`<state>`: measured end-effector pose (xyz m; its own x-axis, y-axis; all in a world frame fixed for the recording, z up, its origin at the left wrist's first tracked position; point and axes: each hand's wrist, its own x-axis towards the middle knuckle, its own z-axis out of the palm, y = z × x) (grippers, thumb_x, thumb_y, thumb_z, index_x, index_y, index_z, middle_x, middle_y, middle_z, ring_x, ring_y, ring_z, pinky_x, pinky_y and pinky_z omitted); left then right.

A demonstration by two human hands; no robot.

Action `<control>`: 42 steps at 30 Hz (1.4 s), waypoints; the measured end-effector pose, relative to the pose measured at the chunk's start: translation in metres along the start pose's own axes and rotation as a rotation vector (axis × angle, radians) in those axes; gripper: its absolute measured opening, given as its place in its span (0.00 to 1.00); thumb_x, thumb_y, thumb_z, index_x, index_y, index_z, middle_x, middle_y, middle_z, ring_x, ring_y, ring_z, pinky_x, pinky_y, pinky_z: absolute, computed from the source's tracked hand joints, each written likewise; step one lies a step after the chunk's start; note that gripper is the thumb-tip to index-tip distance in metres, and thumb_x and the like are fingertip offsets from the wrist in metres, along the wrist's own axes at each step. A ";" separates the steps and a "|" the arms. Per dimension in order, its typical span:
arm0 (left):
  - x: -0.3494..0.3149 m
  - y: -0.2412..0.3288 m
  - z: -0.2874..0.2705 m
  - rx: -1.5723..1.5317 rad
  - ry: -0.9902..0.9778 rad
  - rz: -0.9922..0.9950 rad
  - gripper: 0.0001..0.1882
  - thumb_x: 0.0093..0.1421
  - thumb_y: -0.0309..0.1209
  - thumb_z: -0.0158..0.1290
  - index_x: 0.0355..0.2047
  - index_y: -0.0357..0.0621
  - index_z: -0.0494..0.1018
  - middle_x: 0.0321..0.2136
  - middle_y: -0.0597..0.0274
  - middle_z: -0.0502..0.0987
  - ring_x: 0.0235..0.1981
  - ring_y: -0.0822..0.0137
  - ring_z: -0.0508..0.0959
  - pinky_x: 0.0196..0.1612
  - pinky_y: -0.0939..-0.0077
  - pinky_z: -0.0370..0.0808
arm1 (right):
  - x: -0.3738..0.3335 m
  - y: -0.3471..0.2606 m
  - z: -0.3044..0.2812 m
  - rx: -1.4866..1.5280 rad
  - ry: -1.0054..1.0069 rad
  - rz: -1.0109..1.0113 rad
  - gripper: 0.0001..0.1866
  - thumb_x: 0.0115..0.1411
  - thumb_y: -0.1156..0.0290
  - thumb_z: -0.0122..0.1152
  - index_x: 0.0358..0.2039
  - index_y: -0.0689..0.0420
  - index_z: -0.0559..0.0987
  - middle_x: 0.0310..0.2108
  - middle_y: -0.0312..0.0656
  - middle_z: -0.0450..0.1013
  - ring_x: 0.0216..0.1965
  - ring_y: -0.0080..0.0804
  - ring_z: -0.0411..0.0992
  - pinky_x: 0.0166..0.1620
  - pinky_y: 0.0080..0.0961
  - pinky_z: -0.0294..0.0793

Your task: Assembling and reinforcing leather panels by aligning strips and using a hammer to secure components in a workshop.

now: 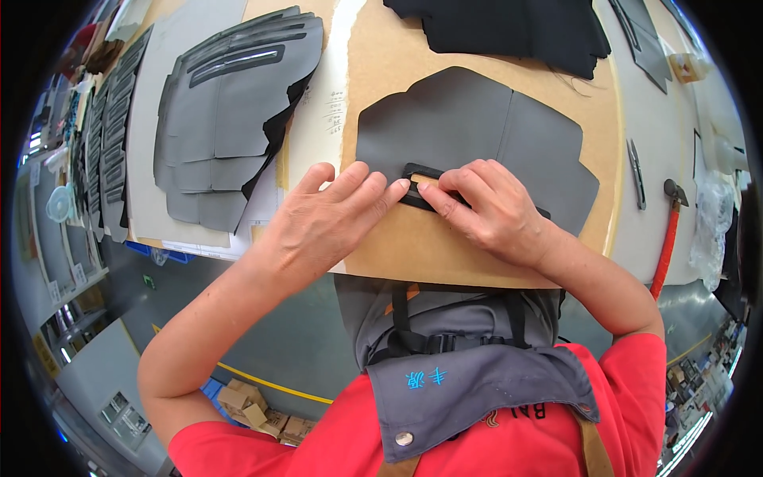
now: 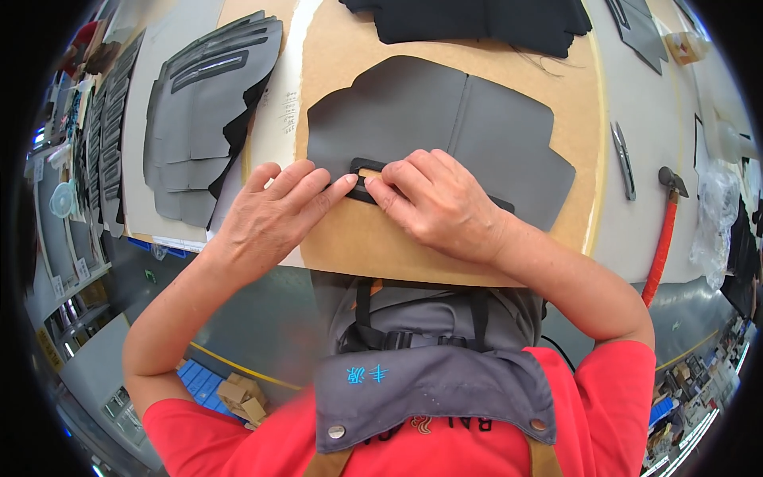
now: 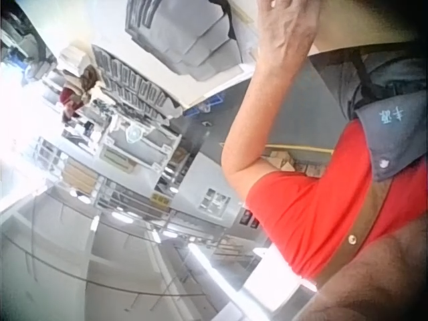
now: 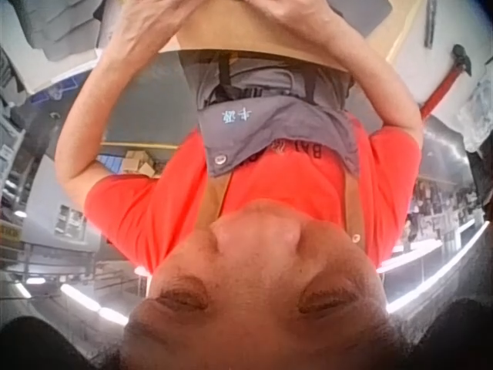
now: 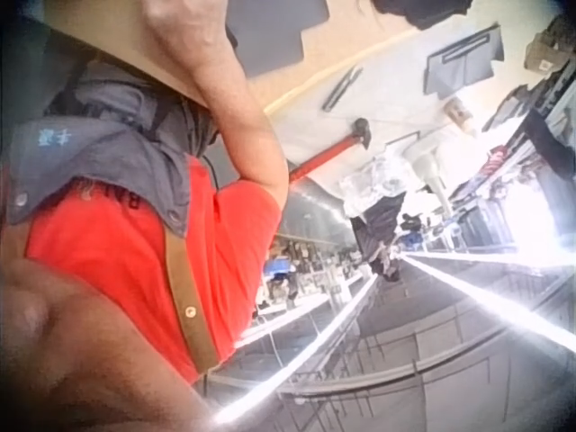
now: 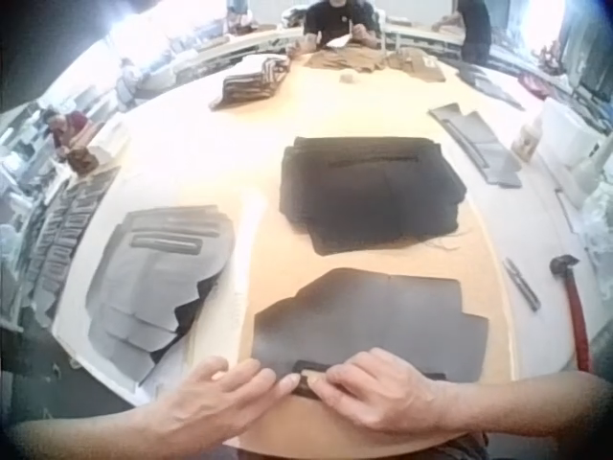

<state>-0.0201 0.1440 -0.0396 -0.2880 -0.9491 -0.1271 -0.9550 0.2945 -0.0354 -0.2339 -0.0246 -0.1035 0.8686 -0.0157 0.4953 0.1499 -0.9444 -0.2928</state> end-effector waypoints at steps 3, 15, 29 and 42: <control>0.001 0.008 0.007 -0.104 0.105 -0.092 0.32 0.56 0.22 0.55 0.64 0.47 0.74 0.50 0.66 0.73 0.54 0.64 0.74 0.55 0.66 0.67 | -0.003 0.002 0.000 -0.021 -0.005 -0.021 0.21 0.51 0.76 0.66 0.48 0.61 0.84 0.38 0.40 0.75 0.36 0.36 0.74 0.39 0.31 0.76; 0.007 0.055 0.042 -0.268 0.408 -0.317 0.31 0.56 0.19 0.53 0.63 0.43 0.74 0.53 0.65 0.77 0.55 0.64 0.76 0.56 0.68 0.68 | -0.007 0.002 -0.007 0.161 0.004 0.206 0.16 0.50 0.77 0.72 0.42 0.57 0.85 0.33 0.37 0.76 0.34 0.34 0.75 0.37 0.31 0.79; 0.016 0.062 0.023 -0.227 0.299 -0.281 0.27 0.60 0.26 0.51 0.62 0.42 0.74 0.53 0.60 0.75 0.57 0.62 0.75 0.57 0.66 0.67 | -0.008 0.015 -0.019 0.003 -0.060 -0.068 0.18 0.53 0.76 0.67 0.46 0.58 0.83 0.36 0.39 0.75 0.33 0.36 0.74 0.38 0.31 0.78; 0.015 0.065 0.023 -0.282 0.296 -0.304 0.27 0.59 0.25 0.53 0.61 0.38 0.72 0.52 0.56 0.75 0.57 0.60 0.75 0.58 0.64 0.70 | -0.011 -0.004 -0.030 0.226 -0.102 0.275 0.09 0.57 0.72 0.72 0.38 0.56 0.83 0.33 0.41 0.76 0.35 0.41 0.74 0.41 0.36 0.77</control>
<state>-0.0852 0.1514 -0.0670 0.0366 -0.9901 0.1353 -0.9691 -0.0021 0.2468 -0.2581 -0.0303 -0.0836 0.9318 -0.2152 0.2924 -0.0048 -0.8127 -0.5826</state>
